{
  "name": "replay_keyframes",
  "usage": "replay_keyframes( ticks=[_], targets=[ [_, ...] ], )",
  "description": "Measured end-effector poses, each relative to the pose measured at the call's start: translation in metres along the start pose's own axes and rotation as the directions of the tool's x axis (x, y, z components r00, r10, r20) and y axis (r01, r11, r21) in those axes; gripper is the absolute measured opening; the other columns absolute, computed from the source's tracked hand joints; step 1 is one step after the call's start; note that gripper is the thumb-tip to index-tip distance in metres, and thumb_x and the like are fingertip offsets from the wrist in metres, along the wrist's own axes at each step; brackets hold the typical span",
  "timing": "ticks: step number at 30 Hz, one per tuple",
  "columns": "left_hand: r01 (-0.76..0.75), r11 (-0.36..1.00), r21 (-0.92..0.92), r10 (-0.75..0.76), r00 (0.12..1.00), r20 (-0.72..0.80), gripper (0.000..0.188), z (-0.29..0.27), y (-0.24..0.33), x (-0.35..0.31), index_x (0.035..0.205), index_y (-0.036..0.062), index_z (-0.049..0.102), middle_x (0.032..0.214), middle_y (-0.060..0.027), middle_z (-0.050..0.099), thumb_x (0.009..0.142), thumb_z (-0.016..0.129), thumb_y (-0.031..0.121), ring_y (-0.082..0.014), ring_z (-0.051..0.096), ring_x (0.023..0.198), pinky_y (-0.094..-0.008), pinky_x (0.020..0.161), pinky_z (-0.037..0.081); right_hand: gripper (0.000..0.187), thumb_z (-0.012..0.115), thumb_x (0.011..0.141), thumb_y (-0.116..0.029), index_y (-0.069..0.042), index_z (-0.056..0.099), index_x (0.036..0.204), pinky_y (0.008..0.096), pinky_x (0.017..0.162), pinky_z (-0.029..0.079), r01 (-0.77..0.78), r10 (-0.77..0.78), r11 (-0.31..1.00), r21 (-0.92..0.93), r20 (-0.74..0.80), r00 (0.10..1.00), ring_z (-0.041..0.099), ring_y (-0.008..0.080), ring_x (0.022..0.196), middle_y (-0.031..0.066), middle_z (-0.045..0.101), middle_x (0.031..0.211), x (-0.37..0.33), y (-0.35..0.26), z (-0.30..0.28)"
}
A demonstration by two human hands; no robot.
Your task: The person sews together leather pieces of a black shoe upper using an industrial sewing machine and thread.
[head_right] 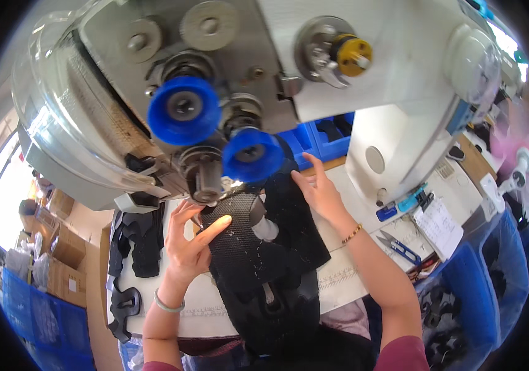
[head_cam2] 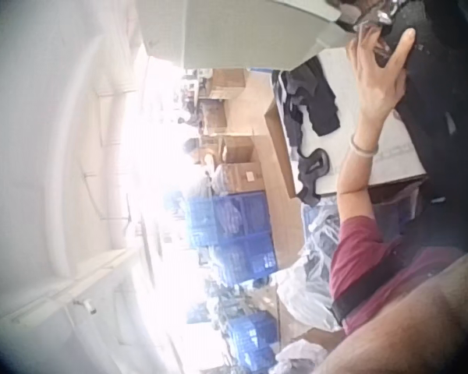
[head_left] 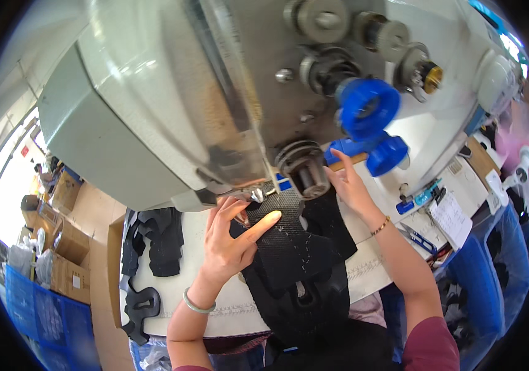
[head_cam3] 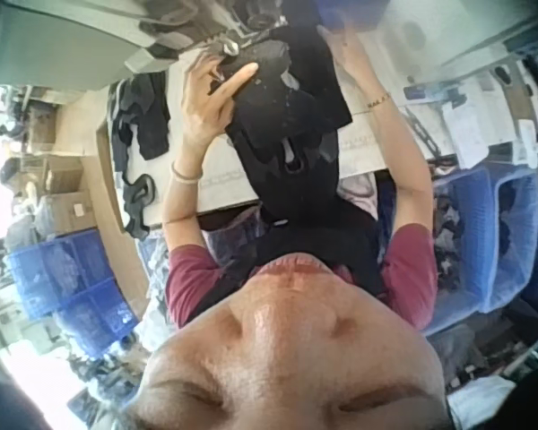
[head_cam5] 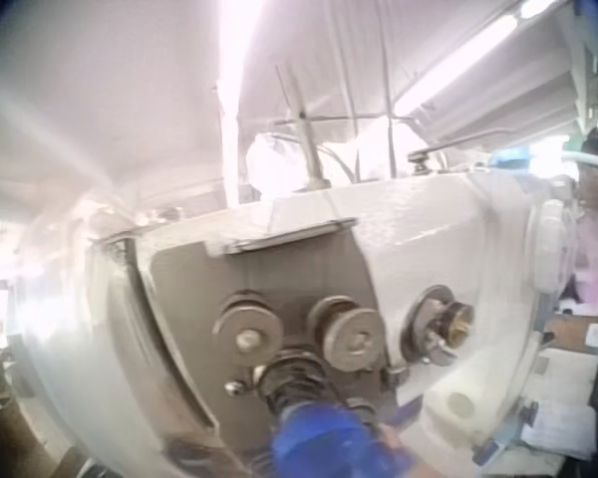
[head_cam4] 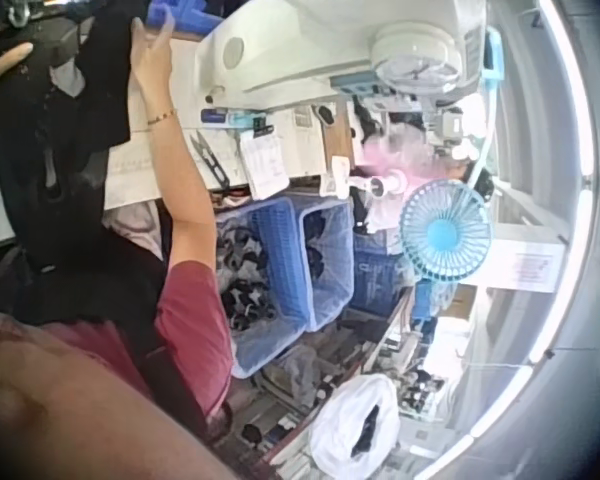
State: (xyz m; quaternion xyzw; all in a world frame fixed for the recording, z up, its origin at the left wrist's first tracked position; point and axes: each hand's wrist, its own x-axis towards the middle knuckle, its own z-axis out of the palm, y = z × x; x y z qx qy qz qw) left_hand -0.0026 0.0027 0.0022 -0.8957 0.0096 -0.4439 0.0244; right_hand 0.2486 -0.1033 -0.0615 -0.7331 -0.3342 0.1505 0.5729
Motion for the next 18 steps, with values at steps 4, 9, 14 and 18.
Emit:
replay_keyframes(
  ticks=[4,9,14,18],
  targets=[
    [0.056,0.998,-0.019,-0.056,0.998,-0.012,0.058,0.004,0.007,-0.001,0.104,0.0203,0.071,0.108,-0.0136,0.049,0.051,0.063,-0.003,-0.0309,0.054,0.094,-0.0398,0.081,0.046,0.053,0.062,0.084,-0.011,-0.016,0.044,0.133,0.022,0.061,0.041,0.213,-0.234,0.948,0.236,0.065,0.97,0.048,0.0062,0.064,0.0008,0.054,0.076,0.005,-0.002,-0.016],
    [0.286,0.817,-0.502,-0.299,0.953,0.056,0.053,0.007,0.015,0.002,0.105,0.0124,0.071,0.117,-0.0141,0.042,0.058,0.06,-0.01,-0.0286,0.048,0.107,-0.034,0.096,0.035,0.028,0.055,0.088,-0.004,-0.009,0.062,0.115,0.0184,0.061,0.039,0.319,-0.3,0.908,0.27,-0.111,0.947,0.047,0.0023,0.065,-0.0025,0.059,0.088,-0.037,-0.048,-0.064],
    [0.353,0.45,-0.82,-0.287,0.927,0.242,0.032,-0.017,-0.013,-0.038,0.097,0.0043,0.073,0.143,-0.0155,0.029,0.07,0.056,0.005,-0.0293,0.034,0.13,-0.0429,0.108,0.023,0.022,0.043,0.095,-0.004,0.001,0.046,0.116,0.0176,0.049,0.045,0.043,-0.129,0.896,0.442,0.167,0.977,0.057,0.0052,0.056,0.0036,0.056,0.083,-0.177,-0.086,-0.073],
    [0.693,0.651,-0.31,-0.738,0.673,-0.046,0.018,-0.064,-0.035,-0.062,0.101,0.0046,0.069,0.115,-0.0125,0.061,0.087,0.058,0.009,-0.0225,0.06,0.101,-0.0316,0.091,0.044,0.027,0.041,0.095,-0.004,0.001,0.036,0.122,0.0222,0.064,0.052,-0.246,-0.031,0.808,0.535,0.456,0.89,0.066,0.0144,0.076,0.0069,0.055,0.084,-0.255,-0.05,-0.054]
  ],
)
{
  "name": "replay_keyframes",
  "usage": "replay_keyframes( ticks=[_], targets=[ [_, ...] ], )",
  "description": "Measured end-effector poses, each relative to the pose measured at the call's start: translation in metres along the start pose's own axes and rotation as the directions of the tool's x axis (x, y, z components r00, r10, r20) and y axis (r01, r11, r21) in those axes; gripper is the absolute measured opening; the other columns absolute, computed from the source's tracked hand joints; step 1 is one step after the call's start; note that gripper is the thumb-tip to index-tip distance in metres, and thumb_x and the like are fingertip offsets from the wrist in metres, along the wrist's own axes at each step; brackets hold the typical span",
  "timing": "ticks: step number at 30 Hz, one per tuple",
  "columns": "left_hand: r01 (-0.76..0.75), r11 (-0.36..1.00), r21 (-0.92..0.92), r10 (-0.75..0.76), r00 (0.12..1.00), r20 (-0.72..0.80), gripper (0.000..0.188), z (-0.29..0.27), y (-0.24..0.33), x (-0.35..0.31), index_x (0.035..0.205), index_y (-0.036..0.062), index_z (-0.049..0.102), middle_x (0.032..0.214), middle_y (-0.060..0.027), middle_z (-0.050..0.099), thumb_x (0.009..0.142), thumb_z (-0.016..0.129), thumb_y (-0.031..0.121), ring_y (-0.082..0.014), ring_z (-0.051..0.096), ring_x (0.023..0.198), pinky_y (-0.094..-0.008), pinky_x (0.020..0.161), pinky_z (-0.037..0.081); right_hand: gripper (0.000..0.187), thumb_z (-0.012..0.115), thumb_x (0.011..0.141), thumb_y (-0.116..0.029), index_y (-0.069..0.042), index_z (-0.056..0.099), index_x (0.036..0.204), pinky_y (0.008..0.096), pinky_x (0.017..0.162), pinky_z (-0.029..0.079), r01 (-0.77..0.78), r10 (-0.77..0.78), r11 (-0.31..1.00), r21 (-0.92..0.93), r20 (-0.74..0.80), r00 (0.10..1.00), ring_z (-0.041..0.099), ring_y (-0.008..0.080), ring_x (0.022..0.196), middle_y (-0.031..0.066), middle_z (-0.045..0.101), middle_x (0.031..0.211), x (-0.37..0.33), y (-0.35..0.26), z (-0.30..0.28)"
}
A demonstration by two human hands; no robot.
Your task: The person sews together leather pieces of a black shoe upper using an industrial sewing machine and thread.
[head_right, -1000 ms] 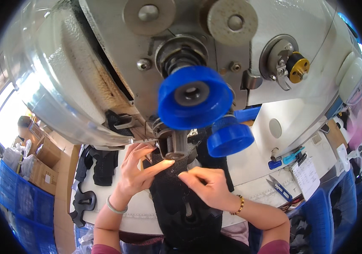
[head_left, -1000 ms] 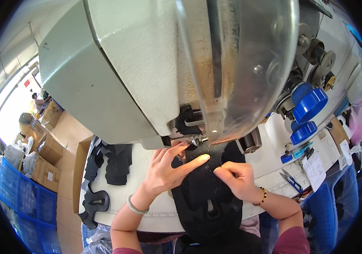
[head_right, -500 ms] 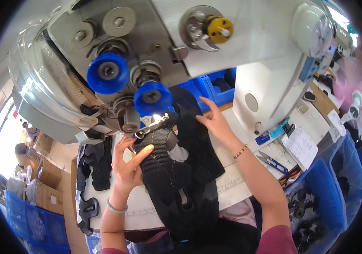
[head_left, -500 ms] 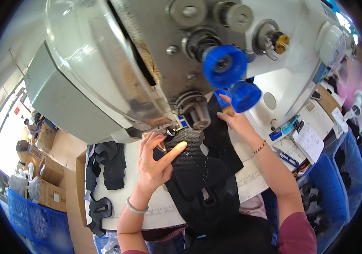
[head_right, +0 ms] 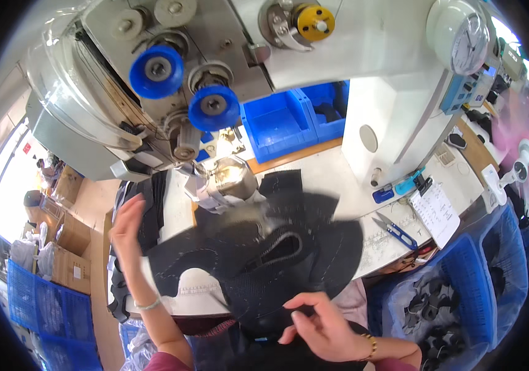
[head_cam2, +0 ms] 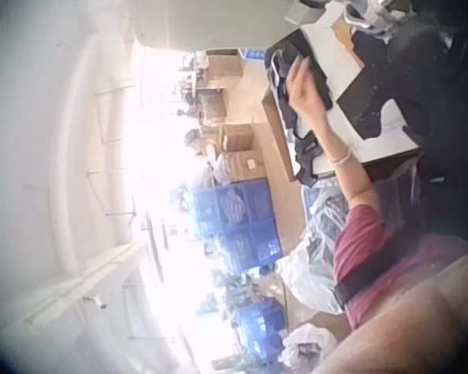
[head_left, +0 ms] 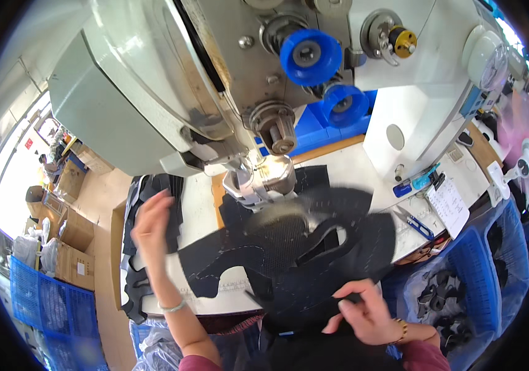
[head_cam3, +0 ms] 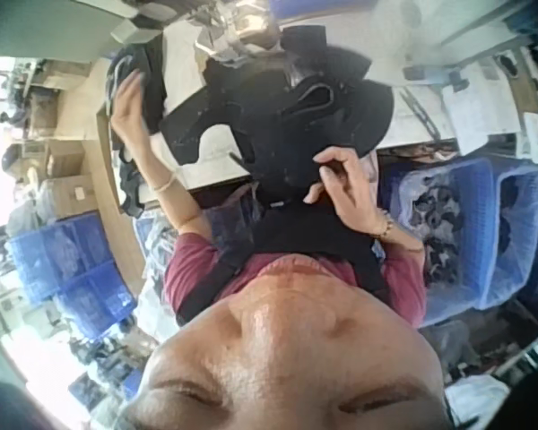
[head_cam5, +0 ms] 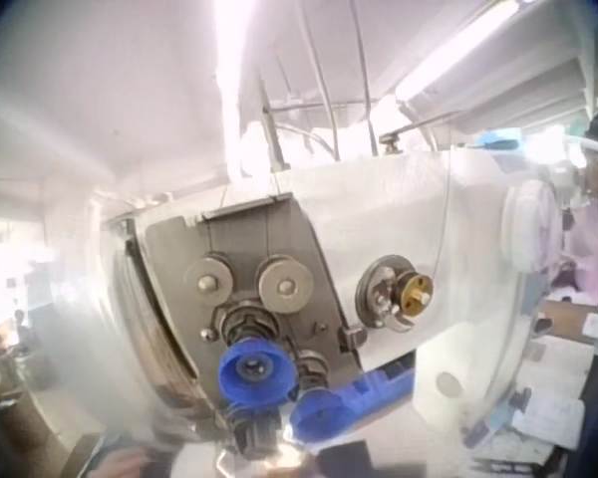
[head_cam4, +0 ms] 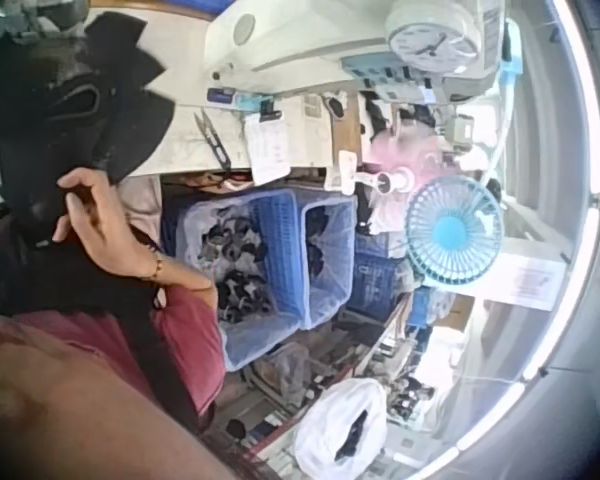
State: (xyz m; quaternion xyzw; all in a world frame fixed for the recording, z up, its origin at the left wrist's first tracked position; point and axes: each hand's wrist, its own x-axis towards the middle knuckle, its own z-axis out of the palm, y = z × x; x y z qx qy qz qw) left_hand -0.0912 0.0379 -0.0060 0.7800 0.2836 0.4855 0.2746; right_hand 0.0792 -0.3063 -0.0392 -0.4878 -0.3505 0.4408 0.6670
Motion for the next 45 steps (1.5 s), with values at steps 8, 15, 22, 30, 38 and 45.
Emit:
replay_keyframes(
  ticks=[8,15,22,30,38,45],
  targets=[
    [0.547,0.135,0.826,-0.45,0.777,-0.44,0.043,-0.16,-0.15,-0.1,0.112,-0.0082,0.057,0.112,-0.0234,0.058,0.085,0.062,0.025,-0.0375,0.055,0.104,-0.042,0.09,0.044,0.069,0.044,0.097,-0.013,-0.014,-0.004,0.147,0.0298,0.074,0.055,-0.57,0.457,0.813,0.116,0.479,0.749,0.067,0.0224,0.088,0.0162,0.065,0.09,0.021,0.043,0.001],
    [0.504,0.208,0.838,-0.343,0.84,-0.42,0.043,-0.181,-0.164,-0.105,0.097,-0.012,0.06,0.096,-0.0296,0.059,0.091,0.053,0.03,-0.0424,0.058,0.087,-0.0465,0.079,0.045,0.048,0.064,0.082,-0.023,0.0,0.049,0.121,0.0396,0.093,0.04,0.529,-0.406,0.029,-0.848,0.473,0.781,0.049,0.0319,0.11,0.0179,0.054,0.115,0.11,0.019,0.006],
    [0.561,0.509,0.653,-0.174,0.81,-0.559,0.045,-0.257,-0.181,-0.119,0.084,-0.008,0.06,0.095,-0.0235,0.061,0.096,0.038,0.03,-0.0351,0.059,0.088,-0.0428,0.077,0.045,0.064,0.072,0.074,-0.028,-0.002,0.044,0.126,0.0387,0.094,0.035,0.492,-0.247,-0.169,-0.854,0.52,0.818,0.049,0.0287,0.108,0.015,0.053,0.108,0.16,0.043,-0.003],
    [-0.023,0.774,-0.633,-0.105,0.981,-0.164,0.034,-0.174,0.045,-0.09,0.083,0.0029,0.046,0.064,-0.0036,0.048,0.093,0.046,0.035,-0.007,0.047,0.057,-0.0224,0.052,0.039,0.03,0.069,0.08,-0.021,-0.003,0.056,0.1,0.0309,0.069,0.046,0.522,-0.267,0.555,-0.648,0.455,0.85,0.059,0.0211,0.081,0.0136,0.058,0.093,0.165,-0.002,0.0],
    [0.334,0.935,-0.117,-0.314,0.935,0.162,0.019,0.077,0.095,-0.1,0.073,0.006,0.049,0.06,0.0043,0.041,0.091,0.057,0.01,-0.0047,0.038,0.052,-0.0215,0.046,0.032,0.026,0.064,0.082,-0.014,0.002,0.057,0.101,0.0269,0.059,0.045,0.284,-0.196,0.736,-0.614,0.209,0.958,0.057,0.0104,0.064,0.0106,0.065,0.081,0.167,-0.019,0.001],
    [-0.233,0.901,0.366,0.22,0.972,0.078,0.024,0.088,0.09,-0.093,0.078,0.0048,0.055,0.061,-0.0047,0.05,0.074,0.076,0.017,-0.0197,0.048,0.053,-0.0313,0.05,0.038,0.024,0.063,0.087,-0.02,0.0,0.06,0.1,0.0267,0.059,0.044,0.497,-0.412,0.682,-0.538,0.279,0.867,0.057,0.0148,0.063,0.0118,0.065,0.085,0.156,-0.024,-0.001]
  ],
)
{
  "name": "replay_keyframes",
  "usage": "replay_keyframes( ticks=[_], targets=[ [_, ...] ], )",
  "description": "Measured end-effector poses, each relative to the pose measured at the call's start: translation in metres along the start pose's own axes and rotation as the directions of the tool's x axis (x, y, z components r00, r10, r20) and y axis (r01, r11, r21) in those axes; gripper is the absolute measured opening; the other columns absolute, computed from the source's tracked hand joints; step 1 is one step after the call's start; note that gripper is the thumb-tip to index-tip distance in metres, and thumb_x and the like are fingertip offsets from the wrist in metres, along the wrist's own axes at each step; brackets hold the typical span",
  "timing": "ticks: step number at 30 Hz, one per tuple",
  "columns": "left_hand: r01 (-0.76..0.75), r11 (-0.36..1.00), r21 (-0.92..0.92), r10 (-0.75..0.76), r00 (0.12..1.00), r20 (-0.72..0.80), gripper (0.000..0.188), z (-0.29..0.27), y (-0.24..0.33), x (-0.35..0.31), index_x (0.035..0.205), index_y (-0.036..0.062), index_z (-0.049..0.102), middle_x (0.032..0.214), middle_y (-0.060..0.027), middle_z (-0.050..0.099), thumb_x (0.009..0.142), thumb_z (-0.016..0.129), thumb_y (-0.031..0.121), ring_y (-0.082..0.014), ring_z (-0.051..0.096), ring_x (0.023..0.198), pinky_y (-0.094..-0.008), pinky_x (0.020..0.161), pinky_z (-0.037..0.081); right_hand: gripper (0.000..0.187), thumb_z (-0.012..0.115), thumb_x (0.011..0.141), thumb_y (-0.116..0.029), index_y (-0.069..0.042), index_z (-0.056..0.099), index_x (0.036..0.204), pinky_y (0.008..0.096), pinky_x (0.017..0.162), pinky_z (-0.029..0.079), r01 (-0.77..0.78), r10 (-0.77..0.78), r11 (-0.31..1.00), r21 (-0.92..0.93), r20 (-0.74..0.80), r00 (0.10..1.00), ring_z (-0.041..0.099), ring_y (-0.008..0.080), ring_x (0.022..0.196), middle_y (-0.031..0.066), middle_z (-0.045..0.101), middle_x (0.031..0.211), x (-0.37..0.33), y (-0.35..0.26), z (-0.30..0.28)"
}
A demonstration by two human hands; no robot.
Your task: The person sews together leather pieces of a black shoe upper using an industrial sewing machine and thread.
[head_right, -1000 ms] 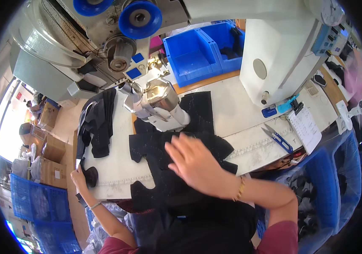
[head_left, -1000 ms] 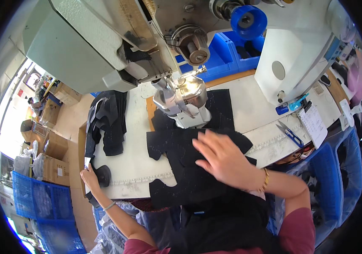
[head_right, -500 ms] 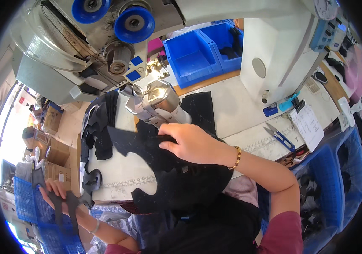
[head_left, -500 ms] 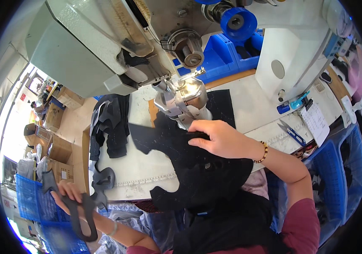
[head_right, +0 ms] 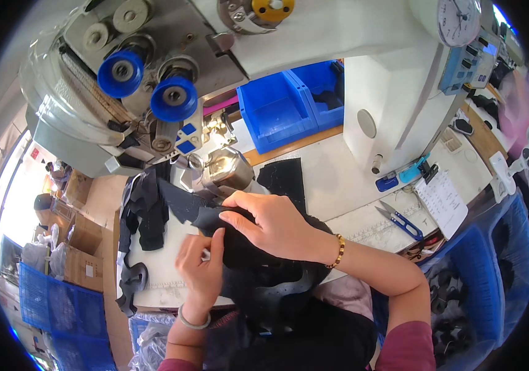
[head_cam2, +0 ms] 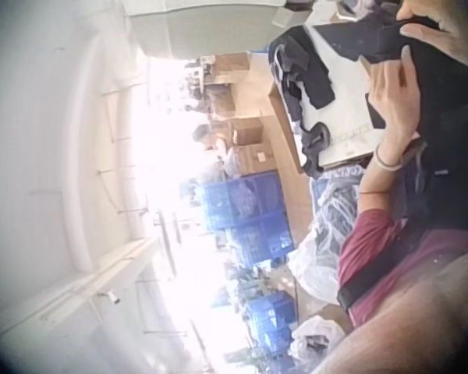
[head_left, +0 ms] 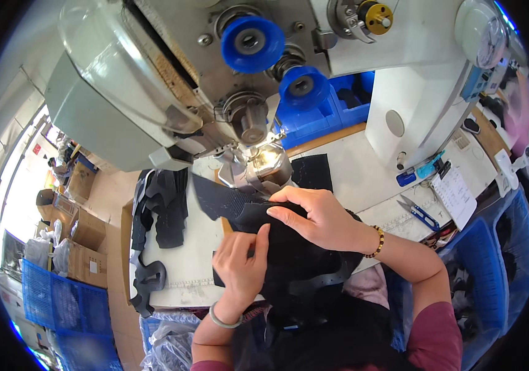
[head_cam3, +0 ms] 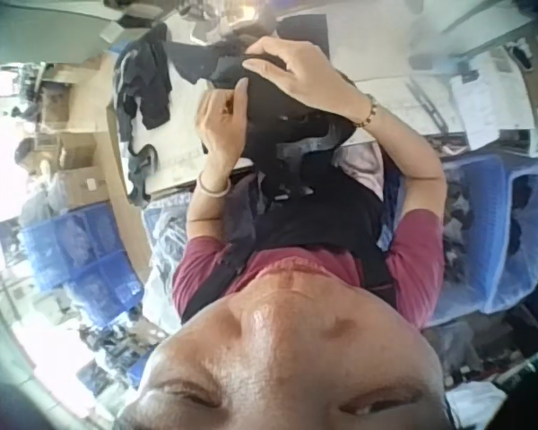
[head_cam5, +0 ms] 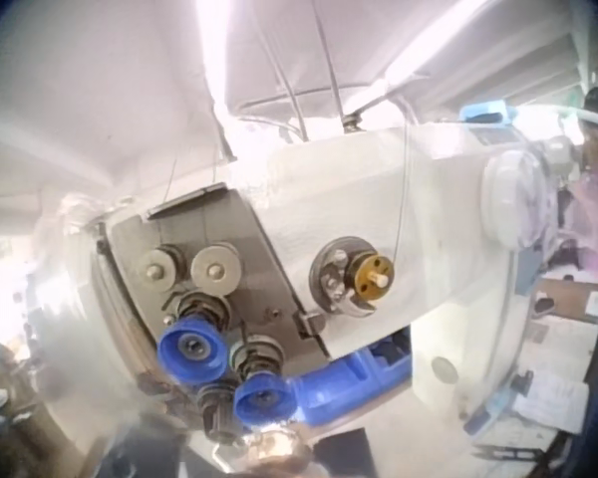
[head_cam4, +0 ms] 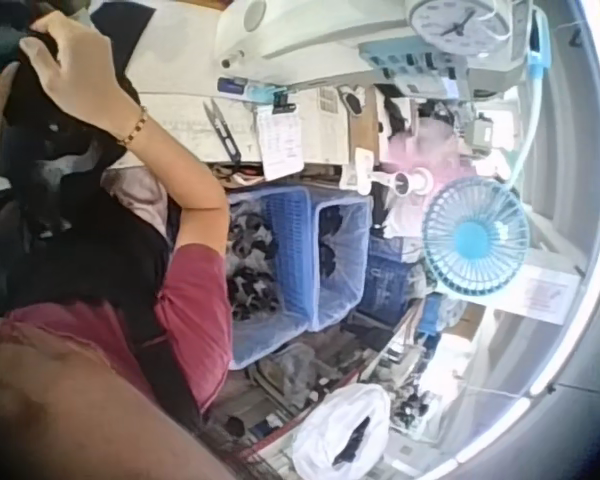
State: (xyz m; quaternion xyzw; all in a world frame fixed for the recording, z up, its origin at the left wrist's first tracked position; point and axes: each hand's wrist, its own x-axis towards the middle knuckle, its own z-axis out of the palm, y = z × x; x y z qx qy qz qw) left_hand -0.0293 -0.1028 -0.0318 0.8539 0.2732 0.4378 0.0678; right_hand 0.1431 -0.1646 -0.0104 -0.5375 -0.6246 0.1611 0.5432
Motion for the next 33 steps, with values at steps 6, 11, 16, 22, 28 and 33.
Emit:
replay_keyframes(
  ticks=[6,11,16,22,28,33],
  targets=[
    [-0.226,0.971,-0.083,0.24,0.928,0.284,0.056,-0.062,0.025,0.074,0.111,0.0061,0.056,0.096,-0.0078,0.061,0.063,0.081,0.02,-0.0243,0.057,0.085,-0.0348,0.079,0.043,0.02,0.065,0.085,-0.02,-0.004,0.063,0.097,0.0305,0.059,0.045,0.128,-0.124,0.992,-0.009,0.199,0.972,0.062,0.0227,0.069,0.0106,0.065,0.083,0.015,-0.037,-0.039],
    [0.089,0.929,-0.36,0.056,0.926,0.373,0.029,-0.046,0.018,0.076,0.107,0.0006,0.06,0.1,-0.01,0.066,0.079,0.067,0.001,-0.018,0.066,0.087,-0.0261,0.075,0.049,0.021,0.068,0.081,-0.021,-0.008,0.064,0.098,0.0342,0.058,0.045,0.394,-0.598,0.566,-0.724,-0.032,0.801,0.06,0.0239,0.065,0.0083,0.064,0.085,0.014,-0.043,-0.052],
    [0.322,0.804,-0.5,-0.194,0.937,0.291,0.023,-0.027,0.005,0.066,0.104,-0.0005,0.061,0.097,-0.004,0.066,0.082,0.066,0.002,-0.005,0.056,0.085,-0.0189,0.076,0.044,0.019,0.066,0.082,-0.014,-0.005,0.055,0.095,0.0334,0.052,0.044,0.147,-0.332,0.854,-0.499,-0.304,0.893,0.06,0.0269,0.063,0.0125,0.058,0.084,-0.054,0.0,-0.02],
    [0.411,0.671,-0.618,-0.289,0.912,0.292,0.021,-0.013,0.013,0.06,0.101,-0.0033,0.055,0.091,-0.0047,0.063,0.083,0.065,0.001,-0.0061,0.056,0.083,-0.0188,0.076,0.044,0.023,0.049,0.096,-0.014,0.001,0.035,0.106,0.028,0.058,0.055,-0.193,0.471,0.466,0.863,-0.058,0.88,0.065,0.0181,0.067,0.012,0.058,0.086,-0.062,0.012,0.025],
    [0.306,0.85,-0.428,-0.22,0.946,0.239,0.017,-0.016,0.003,0.053,0.093,0.0027,0.043,0.076,-0.0018,0.048,0.088,0.058,0.006,-0.0059,0.04,0.066,-0.0212,0.058,0.033,0.012,0.052,0.093,-0.005,-0.002,0.041,0.095,0.0246,0.065,0.052,-0.019,0.438,0.539,0.842,-0.261,0.861,0.06,0.0119,0.082,0.0063,0.054,0.087,-0.053,0.005,0.04],
    [0.29,0.79,-0.54,-0.18,0.952,0.249,0.017,-0.018,-0.009,0.052,0.096,0.0026,0.041,0.079,-0.0019,0.048,0.089,0.056,0.004,-0.0055,0.04,0.07,-0.0196,0.062,0.033,0.016,0.059,0.088,0.001,-0.003,0.043,0.089,0.0197,0.069,0.045,0.012,0.344,0.68,0.733,-0.333,0.878,0.049,0.0045,0.076,0.0014,0.048,0.083,-0.056,0.006,0.044]
  ],
)
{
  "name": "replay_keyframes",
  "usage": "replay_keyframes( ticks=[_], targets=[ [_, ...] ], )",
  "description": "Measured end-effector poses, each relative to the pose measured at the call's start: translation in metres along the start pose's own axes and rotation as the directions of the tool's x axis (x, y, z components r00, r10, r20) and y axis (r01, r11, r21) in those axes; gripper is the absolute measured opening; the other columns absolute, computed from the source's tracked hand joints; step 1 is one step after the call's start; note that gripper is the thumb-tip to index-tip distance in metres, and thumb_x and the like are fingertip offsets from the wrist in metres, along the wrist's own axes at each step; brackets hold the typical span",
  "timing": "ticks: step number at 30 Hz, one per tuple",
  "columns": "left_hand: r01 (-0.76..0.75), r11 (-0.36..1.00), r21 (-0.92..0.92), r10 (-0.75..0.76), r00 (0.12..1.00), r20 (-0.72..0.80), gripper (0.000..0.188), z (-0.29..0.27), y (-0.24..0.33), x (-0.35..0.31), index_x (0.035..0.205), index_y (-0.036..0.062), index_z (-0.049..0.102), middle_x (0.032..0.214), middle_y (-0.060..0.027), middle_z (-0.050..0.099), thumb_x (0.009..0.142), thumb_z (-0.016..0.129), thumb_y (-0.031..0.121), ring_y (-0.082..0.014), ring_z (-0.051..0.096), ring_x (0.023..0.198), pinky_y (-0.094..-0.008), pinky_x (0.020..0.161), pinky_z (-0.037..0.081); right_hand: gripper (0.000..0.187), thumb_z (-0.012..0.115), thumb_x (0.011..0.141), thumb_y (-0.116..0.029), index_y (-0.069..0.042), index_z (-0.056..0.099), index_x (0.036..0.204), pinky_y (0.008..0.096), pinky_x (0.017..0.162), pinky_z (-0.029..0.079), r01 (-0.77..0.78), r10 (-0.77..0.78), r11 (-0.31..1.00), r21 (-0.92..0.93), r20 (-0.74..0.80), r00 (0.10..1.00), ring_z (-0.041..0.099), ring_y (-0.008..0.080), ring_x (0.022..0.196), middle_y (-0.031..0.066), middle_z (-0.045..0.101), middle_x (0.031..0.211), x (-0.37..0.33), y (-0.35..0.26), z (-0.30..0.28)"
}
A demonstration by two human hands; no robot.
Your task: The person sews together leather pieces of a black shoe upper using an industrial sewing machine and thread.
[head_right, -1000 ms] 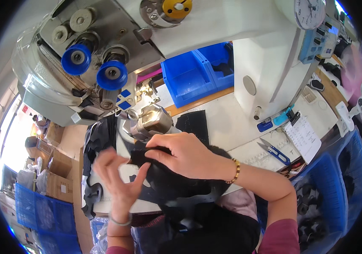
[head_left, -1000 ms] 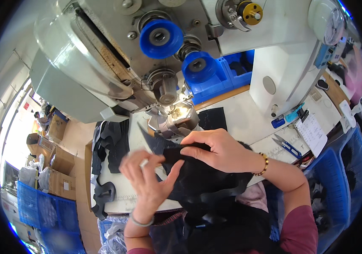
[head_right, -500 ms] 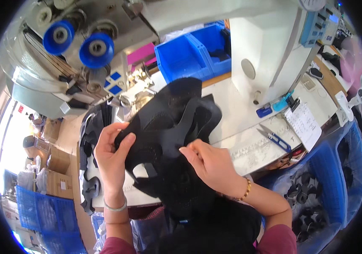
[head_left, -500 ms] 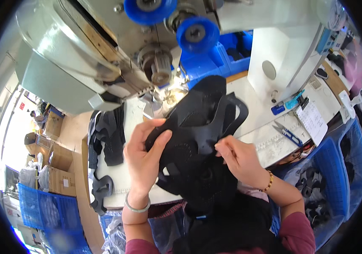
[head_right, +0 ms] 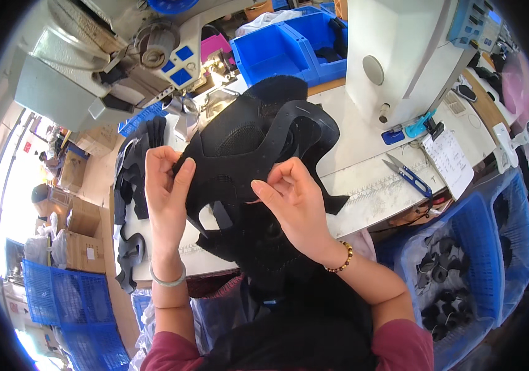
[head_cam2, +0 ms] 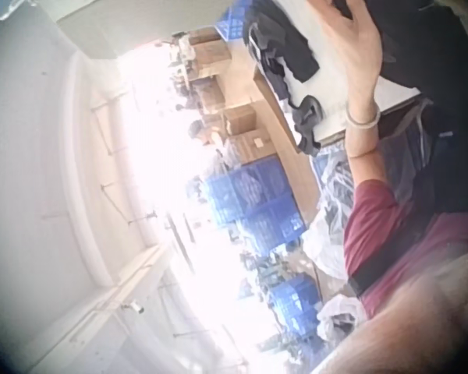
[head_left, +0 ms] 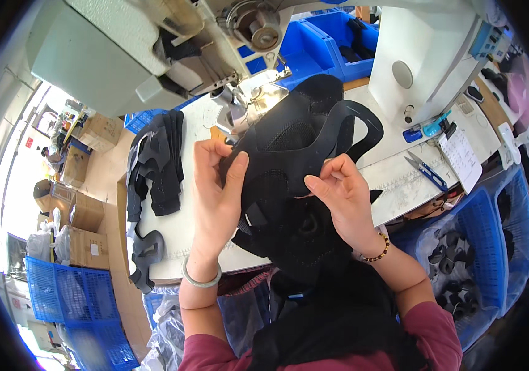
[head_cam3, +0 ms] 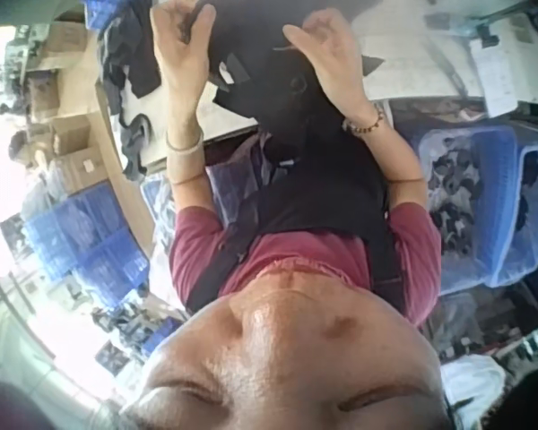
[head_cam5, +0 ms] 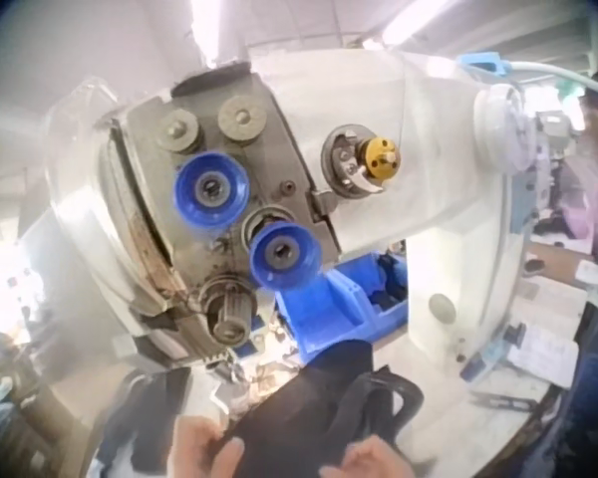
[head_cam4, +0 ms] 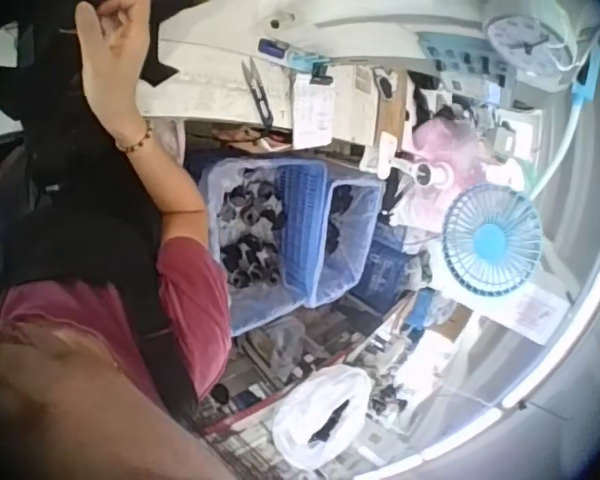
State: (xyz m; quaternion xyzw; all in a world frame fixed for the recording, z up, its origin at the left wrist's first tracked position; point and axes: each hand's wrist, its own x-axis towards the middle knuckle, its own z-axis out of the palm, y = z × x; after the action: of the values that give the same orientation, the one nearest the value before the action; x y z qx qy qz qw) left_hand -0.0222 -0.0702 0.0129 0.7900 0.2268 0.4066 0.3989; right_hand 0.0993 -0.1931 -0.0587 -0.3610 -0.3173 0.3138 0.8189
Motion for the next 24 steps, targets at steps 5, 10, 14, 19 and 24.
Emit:
replay_keyframes(
  ticks=[5,10,14,19,24],
  targets=[
    [0.063,0.984,-0.164,-0.051,0.996,0.078,0.015,-0.009,-0.006,0.001,0.096,0.0043,0.042,0.081,0.0004,0.046,0.089,0.055,0.0,-0.0036,0.041,0.073,-0.0171,0.065,0.035,0.019,0.062,0.085,0.002,-0.004,0.044,0.086,0.0188,0.069,0.042,0.02,-0.018,0.998,-0.064,0.041,0.999,0.045,0.003,0.074,-0.0009,0.043,0.082,0.0,-0.005,0.003],
    [0.07,0.977,-0.199,-0.054,0.995,0.083,0.015,-0.014,-0.01,-0.001,0.098,0.006,0.044,0.083,0.0003,0.049,0.089,0.055,0.001,-0.0031,0.044,0.074,-0.0164,0.066,0.037,0.02,0.063,0.084,0.004,-0.004,0.044,0.085,0.0182,0.068,0.041,0.033,-0.029,0.998,-0.056,0.059,0.998,0.045,0.0025,0.075,-0.001,0.044,0.083,-0.002,-0.006,0.008],
    [0.071,0.966,-0.248,-0.055,0.996,0.072,0.015,-0.016,-0.014,-0.002,0.098,0.0055,0.044,0.084,-0.0003,0.05,0.089,0.055,0.002,-0.0033,0.045,0.074,-0.0166,0.067,0.038,0.02,0.062,0.084,0.004,-0.004,0.044,0.085,0.0178,0.069,0.04,0.046,-0.041,0.996,-0.081,0.065,0.997,0.045,0.0023,0.075,-0.0011,0.044,0.083,-0.003,-0.004,0.01],
    [0.116,0.939,-0.323,-0.09,0.991,0.097,0.018,-0.013,-0.015,-0.001,0.097,0.0038,0.041,0.084,-0.0009,0.046,0.088,0.055,-0.003,-0.0045,0.042,0.077,-0.018,0.068,0.036,0.019,0.061,0.084,0.006,-0.003,0.044,0.085,0.0179,0.069,0.041,0.096,-0.09,0.991,-0.09,0.071,0.993,0.045,0.0021,0.076,-0.0005,0.044,0.085,-0.005,-0.002,0.01],
    [0.084,0.934,-0.347,-0.077,0.996,0.034,0.019,-0.011,-0.021,-0.001,0.096,0.0034,0.044,0.081,0.0,0.049,0.086,0.058,-0.005,-0.004,0.045,0.075,-0.017,0.067,0.036,0.022,0.06,0.084,0.008,-0.003,0.042,0.09,0.0194,0.074,0.044,0.134,-0.133,0.987,-0.088,0.018,0.991,0.047,0.0032,0.079,0.0011,0.043,0.089,-0.006,0.003,0.014]
  ],
)
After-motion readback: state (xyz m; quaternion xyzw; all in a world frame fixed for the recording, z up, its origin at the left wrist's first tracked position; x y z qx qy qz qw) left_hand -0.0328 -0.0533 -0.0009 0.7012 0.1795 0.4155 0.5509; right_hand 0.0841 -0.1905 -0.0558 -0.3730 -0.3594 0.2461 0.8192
